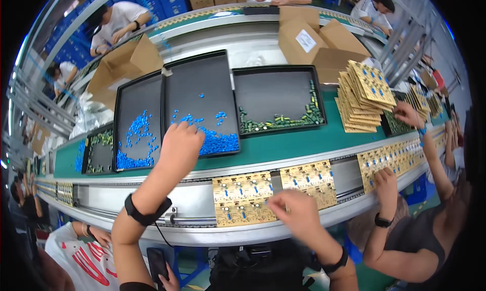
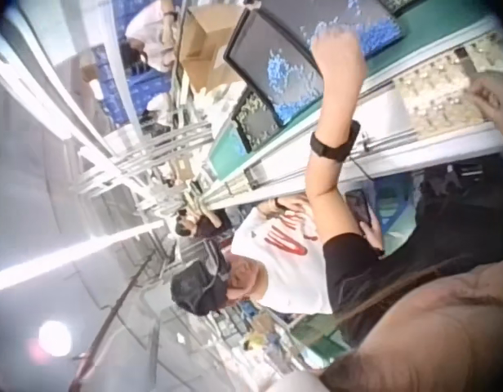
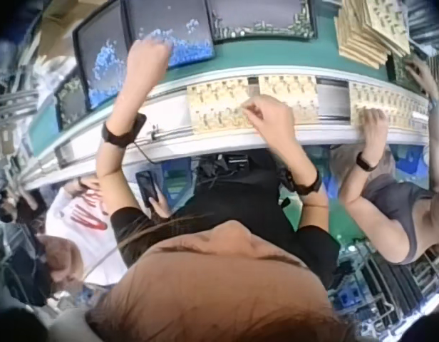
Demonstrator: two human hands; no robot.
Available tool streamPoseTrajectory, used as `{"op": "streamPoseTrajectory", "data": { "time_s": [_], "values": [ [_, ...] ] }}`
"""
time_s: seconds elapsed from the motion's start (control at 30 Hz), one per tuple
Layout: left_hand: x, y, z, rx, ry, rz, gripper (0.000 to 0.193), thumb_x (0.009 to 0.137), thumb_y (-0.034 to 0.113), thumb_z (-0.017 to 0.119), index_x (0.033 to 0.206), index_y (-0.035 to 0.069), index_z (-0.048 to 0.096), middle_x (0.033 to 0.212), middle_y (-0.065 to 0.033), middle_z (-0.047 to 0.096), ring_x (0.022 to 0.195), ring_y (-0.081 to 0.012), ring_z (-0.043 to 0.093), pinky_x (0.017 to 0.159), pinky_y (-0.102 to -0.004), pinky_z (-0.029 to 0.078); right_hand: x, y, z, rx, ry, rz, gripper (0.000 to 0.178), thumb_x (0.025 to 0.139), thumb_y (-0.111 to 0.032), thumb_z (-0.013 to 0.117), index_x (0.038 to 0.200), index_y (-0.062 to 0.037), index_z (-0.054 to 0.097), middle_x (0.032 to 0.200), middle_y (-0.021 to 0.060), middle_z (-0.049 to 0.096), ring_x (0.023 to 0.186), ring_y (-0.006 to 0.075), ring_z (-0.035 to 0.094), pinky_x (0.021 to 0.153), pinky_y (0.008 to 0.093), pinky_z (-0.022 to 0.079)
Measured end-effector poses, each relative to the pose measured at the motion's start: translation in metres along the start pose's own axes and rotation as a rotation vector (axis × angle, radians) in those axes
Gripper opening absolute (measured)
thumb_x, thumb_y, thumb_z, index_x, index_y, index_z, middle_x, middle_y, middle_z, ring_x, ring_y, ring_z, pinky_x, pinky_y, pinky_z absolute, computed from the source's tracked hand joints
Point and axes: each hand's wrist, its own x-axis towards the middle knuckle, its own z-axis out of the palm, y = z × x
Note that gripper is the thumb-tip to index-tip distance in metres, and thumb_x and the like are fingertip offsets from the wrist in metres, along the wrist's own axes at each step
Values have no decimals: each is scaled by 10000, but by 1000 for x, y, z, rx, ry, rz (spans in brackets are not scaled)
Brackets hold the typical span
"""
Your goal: Manually placing electronic components onto circuit board panels at an assembly line station.
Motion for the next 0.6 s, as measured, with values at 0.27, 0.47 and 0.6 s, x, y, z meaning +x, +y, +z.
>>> {"op": "streamPoseTrajectory", "data": {
  "time_s": [0.27,0.47,0.6],
  "values": [
    [5,-11,25,-513,-132,-68,186,699,89,723,868,64,646,840,-117,658,851,-304,628,730,-417,507,-34,-7,45,-130,69,88,135,698,-80,728,713,-109,597,667,-2,510,662,191,508,645,342,351],
    [-4,-13,33,-528,-29,-59,111,732,104,684,825,78,627,796,-72,639,833,-266,616,695,-387,496,-33,-6,56,-196,106,91,137,696,-65,716,706,-110,587,661,-10,487,629,172,471,643,327,323],
    [-7,-15,33,-620,18,-95,88,738,95,669,809,79,619,787,-73,631,818,-272,609,688,-389,491,-32,-6,58,-229,113,90,140,697,-58,709,702,-105,577,665,-5,480,611,172,451,633,328,318]
  ]
}}
